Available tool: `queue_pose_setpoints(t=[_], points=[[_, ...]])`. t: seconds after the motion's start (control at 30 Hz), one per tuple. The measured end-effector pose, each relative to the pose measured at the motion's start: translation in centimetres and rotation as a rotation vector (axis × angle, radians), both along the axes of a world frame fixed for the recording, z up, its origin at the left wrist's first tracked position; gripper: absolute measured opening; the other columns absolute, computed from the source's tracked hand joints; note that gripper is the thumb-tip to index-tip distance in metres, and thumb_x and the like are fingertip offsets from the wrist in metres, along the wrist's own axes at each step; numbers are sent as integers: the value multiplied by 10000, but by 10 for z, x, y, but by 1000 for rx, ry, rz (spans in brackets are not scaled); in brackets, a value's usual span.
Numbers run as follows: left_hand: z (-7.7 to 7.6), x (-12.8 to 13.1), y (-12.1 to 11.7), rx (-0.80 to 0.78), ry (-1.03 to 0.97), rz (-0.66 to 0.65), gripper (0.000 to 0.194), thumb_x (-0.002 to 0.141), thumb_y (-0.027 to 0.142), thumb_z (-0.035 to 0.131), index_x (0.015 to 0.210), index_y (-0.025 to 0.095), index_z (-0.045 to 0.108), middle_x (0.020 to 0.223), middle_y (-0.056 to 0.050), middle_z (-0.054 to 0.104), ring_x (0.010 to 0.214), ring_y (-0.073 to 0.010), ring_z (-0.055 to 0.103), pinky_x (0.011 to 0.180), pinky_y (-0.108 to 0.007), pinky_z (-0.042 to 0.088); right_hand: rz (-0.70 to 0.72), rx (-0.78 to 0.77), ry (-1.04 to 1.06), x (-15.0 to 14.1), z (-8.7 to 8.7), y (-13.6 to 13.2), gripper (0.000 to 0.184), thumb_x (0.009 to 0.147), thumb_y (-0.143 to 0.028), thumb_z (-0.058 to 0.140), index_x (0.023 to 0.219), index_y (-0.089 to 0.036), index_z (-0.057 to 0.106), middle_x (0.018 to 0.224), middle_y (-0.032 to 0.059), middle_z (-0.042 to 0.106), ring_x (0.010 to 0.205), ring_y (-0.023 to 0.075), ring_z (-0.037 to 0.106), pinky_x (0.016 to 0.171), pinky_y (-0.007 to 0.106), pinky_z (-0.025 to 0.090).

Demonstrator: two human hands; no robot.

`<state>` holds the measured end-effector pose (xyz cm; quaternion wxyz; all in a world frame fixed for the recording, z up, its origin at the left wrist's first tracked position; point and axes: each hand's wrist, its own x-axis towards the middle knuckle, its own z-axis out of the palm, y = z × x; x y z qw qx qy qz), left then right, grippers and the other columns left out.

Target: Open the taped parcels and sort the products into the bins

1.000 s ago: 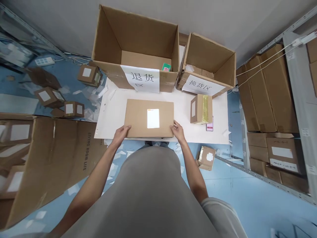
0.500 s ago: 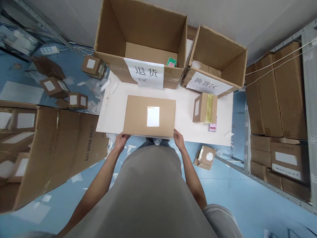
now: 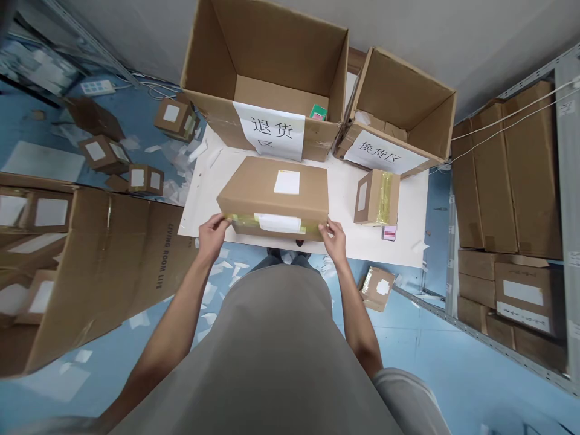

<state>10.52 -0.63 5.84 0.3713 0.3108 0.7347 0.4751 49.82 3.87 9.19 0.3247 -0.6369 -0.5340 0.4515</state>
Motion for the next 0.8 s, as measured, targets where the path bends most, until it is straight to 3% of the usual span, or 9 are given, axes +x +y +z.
queue_pose_setpoints(t=[0.13,0.23,0.4,0.6,0.7,0.8], points=[[38,-5,21,161,113,13,411,981,560,791,1118,184,886,1152,-83,822,1163,-273,755,1109,-369,611,-57,183,-168,0,47,27,683,1071,-821,650,1281,-234,928,985,53,656,1013,258,650,1012,419,615],[47,-6,30,153,128,4,421,966,574,827,1076,174,901,1092,-78,832,1107,-282,772,1086,-386,628,-37,197,-219,-1,54,37,721,1087,-847,611,1186,-218,949,881,32,588,930,248,613,956,404,592],[30,-4,35,36,95,28,399,914,539,846,1034,162,901,1142,-113,865,1136,-319,798,1136,-443,632,-49,109,-192,-5,28,40,791,1043,-892,606,1228,-199,940,929,66,688,970,269,639,1017,434,602],[8,-14,28,9,-101,29,685,970,773,706,1148,129,857,1204,-163,856,1189,-302,804,1106,-459,670,-44,64,-41,8,9,35,800,1044,-871,584,1336,-191,889,1280,160,811,1264,335,724,1137,482,612],[-9,-20,18,-55,-158,19,622,925,666,753,1232,132,835,1298,-183,855,1237,-322,802,1142,-510,660,-54,-51,45,20,-6,25,808,1062,-825,498,1425,-189,837,1406,179,820,1298,347,752,1140,523,631],[-27,-19,10,-134,-142,-55,662,776,447,860,1365,152,798,1475,-192,813,1361,-365,766,1243,-564,598,-5,-104,53,26,-27,16,811,947,-728,666,1542,-187,765,1572,192,772,1392,361,726,1200,553,601]])
